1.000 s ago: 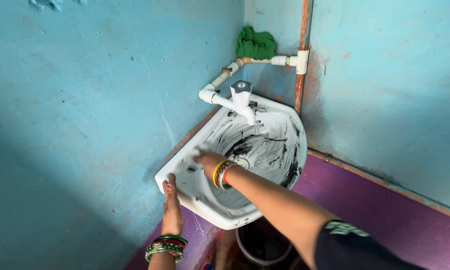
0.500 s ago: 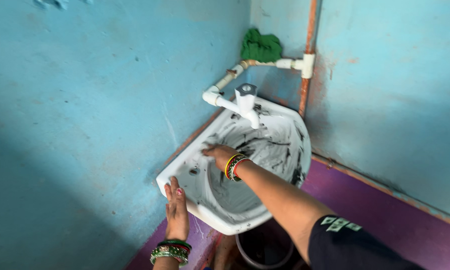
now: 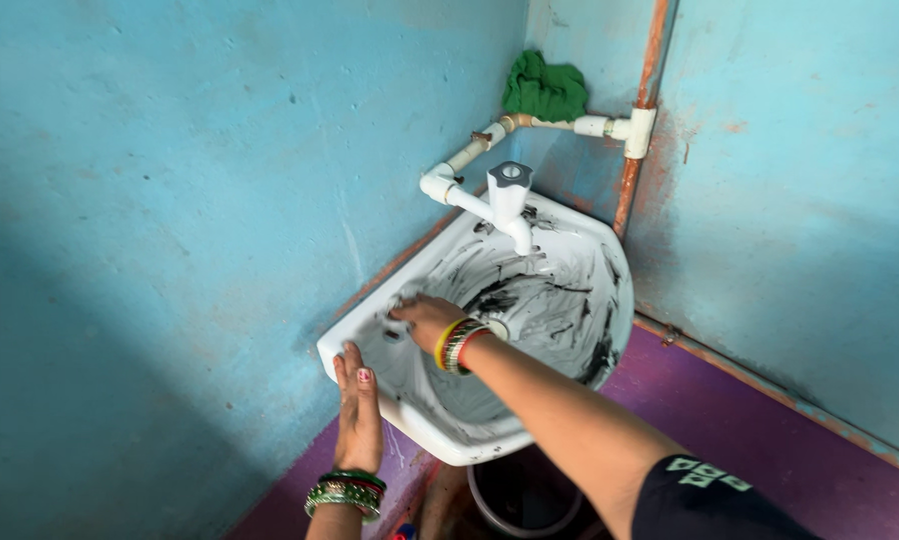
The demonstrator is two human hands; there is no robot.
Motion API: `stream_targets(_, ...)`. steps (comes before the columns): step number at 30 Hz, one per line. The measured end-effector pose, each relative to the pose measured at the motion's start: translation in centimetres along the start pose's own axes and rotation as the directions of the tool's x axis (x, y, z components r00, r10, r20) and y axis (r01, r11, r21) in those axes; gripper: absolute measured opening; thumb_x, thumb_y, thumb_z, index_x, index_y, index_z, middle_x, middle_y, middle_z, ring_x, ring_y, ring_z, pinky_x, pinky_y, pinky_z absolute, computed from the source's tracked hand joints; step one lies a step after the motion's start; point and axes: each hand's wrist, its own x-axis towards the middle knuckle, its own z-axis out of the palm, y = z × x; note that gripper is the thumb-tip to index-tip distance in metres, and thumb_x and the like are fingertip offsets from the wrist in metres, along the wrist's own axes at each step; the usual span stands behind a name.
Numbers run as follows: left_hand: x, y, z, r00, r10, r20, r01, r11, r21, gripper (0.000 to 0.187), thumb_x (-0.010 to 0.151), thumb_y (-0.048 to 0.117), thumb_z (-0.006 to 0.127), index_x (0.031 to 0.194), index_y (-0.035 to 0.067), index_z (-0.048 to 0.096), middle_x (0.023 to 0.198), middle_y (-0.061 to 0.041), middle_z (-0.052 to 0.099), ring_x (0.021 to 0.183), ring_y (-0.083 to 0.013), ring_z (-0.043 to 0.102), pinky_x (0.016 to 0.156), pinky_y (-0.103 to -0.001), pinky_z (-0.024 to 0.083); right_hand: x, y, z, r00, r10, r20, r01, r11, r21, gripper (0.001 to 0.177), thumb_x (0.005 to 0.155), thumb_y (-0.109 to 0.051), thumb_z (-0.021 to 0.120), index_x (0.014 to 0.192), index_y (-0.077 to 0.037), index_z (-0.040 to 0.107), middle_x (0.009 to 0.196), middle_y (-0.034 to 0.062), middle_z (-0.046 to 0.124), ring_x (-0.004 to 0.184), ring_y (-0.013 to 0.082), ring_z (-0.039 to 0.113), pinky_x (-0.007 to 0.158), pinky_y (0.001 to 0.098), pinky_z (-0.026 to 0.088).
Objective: The person cleans a wall-mounted white sink in a small room. They pour water from a green cup into a bucket, then use a blue bottle to apply liquid to the sink. The person scrubs the sink basin and faucet area with their hand and a cloth, repeatedly rinsing and wiping the surface.
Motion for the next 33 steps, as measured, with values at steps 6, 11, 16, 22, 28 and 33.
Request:
stream_targets(6, 0.0, 0.3, -0.2, 0.999, -0.019, -0.026, 0.018, 0.998, -0.067, 0.102, 0.087, 0.081, 0.012, 0.163, 0.014, 0.009, 0.172, -0.01, 0.0, 0.159, -0.0232, -0.008, 0.125, -0.041, 0.004, -2.4, -4.4, 4.2, 0.999, -0.043, 0.002, 0.043, 0.999, -0.023, 0.05, 0.089, -0.003, 0.057, 0.139, -0.012, 0.058, 0.16, 0.0131, 0.036, 0.148, 0.0385, 0.032, 0.119, 0.0456, 0.028)
stream_targets(11, -0.7, 0.9, 0.5, 0.996, 0.057, -0.066, -0.052, 0.995, 0.085, 0.097, 0.092, 0.076, 0.013, 0.162, 0.01, 0.01, 0.173, -0.011, 0.003, 0.16, -0.0246, -0.006, 0.127, -0.041, 0.004, -12.4, -2.1, 3.1, 0.905, -0.402, -0.138, 0.402, 0.915, -0.029, 0.056, 0.093, -0.001, 0.052, 0.148, -0.006, 0.053, 0.161, 0.0153, 0.042, 0.148, 0.0355, 0.044, 0.118, 0.0427, 0.036)
stream_targets(16, -1.0, 0.8, 0.4, 1.0, -0.016, -0.002, 0.016, 0.932, 0.362, 0.087, 0.095, 0.067, 0.016, 0.161, 0.012, 0.005, 0.172, -0.007, 0.001, 0.158, -0.0238, -0.006, 0.125, -0.042, 0.01, -13.1, 2.5, 2.0, 0.963, 0.011, 0.27, -0.023, 0.999, 0.041, 0.044, 0.09, -0.012, 0.057, 0.133, -0.014, 0.066, 0.118, 0.0158, 0.074, 0.098, 0.0293, 0.075, 0.093, 0.0403, 0.056)
stream_targets(22, -0.5, 0.8, -0.2, 0.994, 0.09, 0.064, -0.11, 0.775, 0.623, 0.082, 0.099, 0.052, 0.042, 0.161, 0.008, 0.009, 0.171, -0.01, 0.001, 0.157, -0.0271, -0.002, 0.125, -0.045, 0.018, -8.2, 1.6, 5.3, 0.955, 0.294, 0.037, -0.294, 0.923, 0.248, 0.034, 0.093, -0.013, 0.052, 0.123, -0.008, 0.066, 0.109, 0.0237, 0.07, 0.092, 0.0387, 0.07, 0.083, 0.0463, 0.056)
stream_targets(28, -1.1, 2.0, -0.2, 0.998, -0.04, 0.057, -0.014, 0.682, 0.731, 0.081, 0.099, 0.055, 0.037, 0.162, 0.015, 0.007, 0.172, -0.004, -0.001, 0.158, -0.0224, -0.001, 0.12, -0.051, 0.025, -15.0, 2.6, -2.3, 0.941, -0.045, 0.334, 0.05, 0.999, -0.006, 0.042, 0.081, -0.009, 0.055, 0.115, -0.017, 0.077, 0.099, 0.0162, 0.073, 0.089, 0.0337, 0.071, 0.083, 0.0458, 0.054)
stream_targets(33, -1.8, 2.9, 0.5, 1.0, -0.017, 0.009, 0.004, 0.625, 0.78, 0.078, 0.1, 0.053, 0.03, 0.162, 0.014, 0.006, 0.172, -0.003, -0.001, 0.157, -0.0211, 0.001, 0.119, -0.051, 0.028, -19.2, -3.7, -2.6, 0.963, 0.052, 0.263, 0.022, 0.962, -0.272, 0.058, 0.085, -0.004, 0.051, 0.143, -0.009, 0.055, 0.128, 0.0207, 0.065, 0.108, 0.0346, 0.068, 0.096, 0.046, 0.054)
